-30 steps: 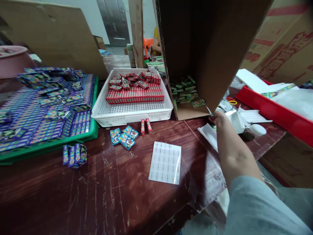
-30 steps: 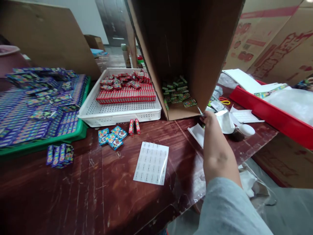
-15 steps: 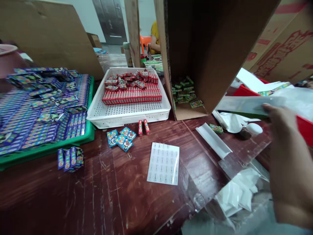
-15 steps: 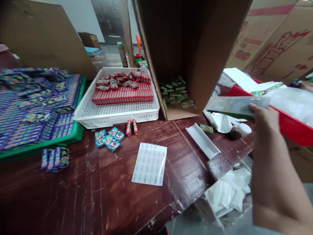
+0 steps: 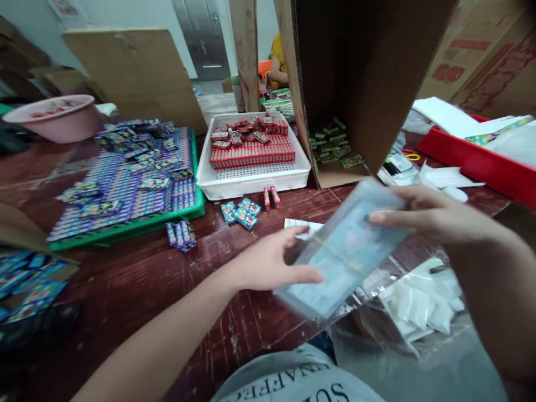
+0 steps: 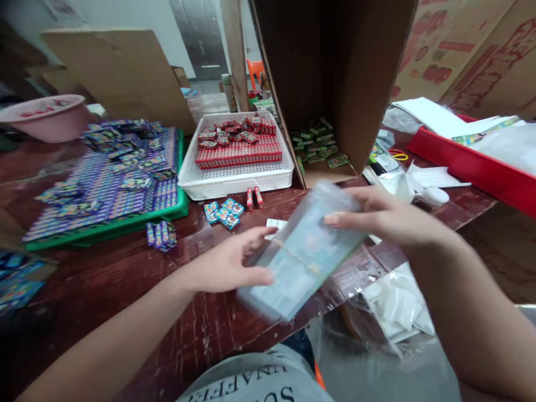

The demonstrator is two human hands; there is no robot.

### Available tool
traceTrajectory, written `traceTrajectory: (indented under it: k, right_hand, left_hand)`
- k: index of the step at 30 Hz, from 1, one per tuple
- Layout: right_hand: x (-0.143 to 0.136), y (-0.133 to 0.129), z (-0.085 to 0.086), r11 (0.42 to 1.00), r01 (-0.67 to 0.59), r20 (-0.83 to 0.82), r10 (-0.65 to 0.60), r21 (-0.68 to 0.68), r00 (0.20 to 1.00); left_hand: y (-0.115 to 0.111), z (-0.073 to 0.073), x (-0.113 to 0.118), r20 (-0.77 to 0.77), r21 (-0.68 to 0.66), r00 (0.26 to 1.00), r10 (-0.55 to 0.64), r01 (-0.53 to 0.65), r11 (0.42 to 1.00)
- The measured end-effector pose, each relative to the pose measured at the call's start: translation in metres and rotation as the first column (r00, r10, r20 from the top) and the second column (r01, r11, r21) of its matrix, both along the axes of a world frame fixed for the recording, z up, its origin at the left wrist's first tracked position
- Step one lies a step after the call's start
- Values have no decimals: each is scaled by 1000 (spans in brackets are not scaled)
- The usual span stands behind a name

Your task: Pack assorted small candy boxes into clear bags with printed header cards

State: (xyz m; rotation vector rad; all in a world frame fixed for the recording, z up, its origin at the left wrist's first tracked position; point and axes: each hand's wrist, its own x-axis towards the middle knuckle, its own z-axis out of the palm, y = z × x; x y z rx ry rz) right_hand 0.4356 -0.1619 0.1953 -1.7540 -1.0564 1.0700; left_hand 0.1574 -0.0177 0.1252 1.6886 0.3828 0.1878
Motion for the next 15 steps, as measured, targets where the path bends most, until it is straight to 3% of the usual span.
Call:
traceTrajectory:
  k: [2, 4, 6, 7, 9, 11, 15]
  right_hand:
    - [-35, 29, -10, 983, -164, 98, 155, 86, 983]
    - [-63, 47, -24, 936, -182, 402, 48, 303, 915]
    - [-89, 57, -38, 858, -270, 661, -102, 436, 743]
    - [-102, 59, -45, 843, -346, 752, -100, 413, 652]
    - [-128, 62, -57, 838, -483, 866, 24, 256, 499]
    - [-150, 63, -65, 827, -544, 914, 102, 141, 392]
    - [-162, 72, -67, 861, -486, 944, 23, 148, 328]
  left_hand:
    - [-10, -7, 3, -14, -99, 1000, -20, 18, 995]
    - [-14, -18, -9, -29, -177, 990, 140, -143, 974]
    - [-15, -28, -28, -50, -194, 935, 350, -353, 915]
    - [-15, -31, -38, -59, -192, 903, 425, -428, 883]
    - [-16, -35, -53, -69, -194, 860, 505, -508, 839]
    - [-19, -35, -62, -78, -191, 837, 541, -545, 816]
    - [-26, -29, -72, -100, -142, 859, 502, -511, 848]
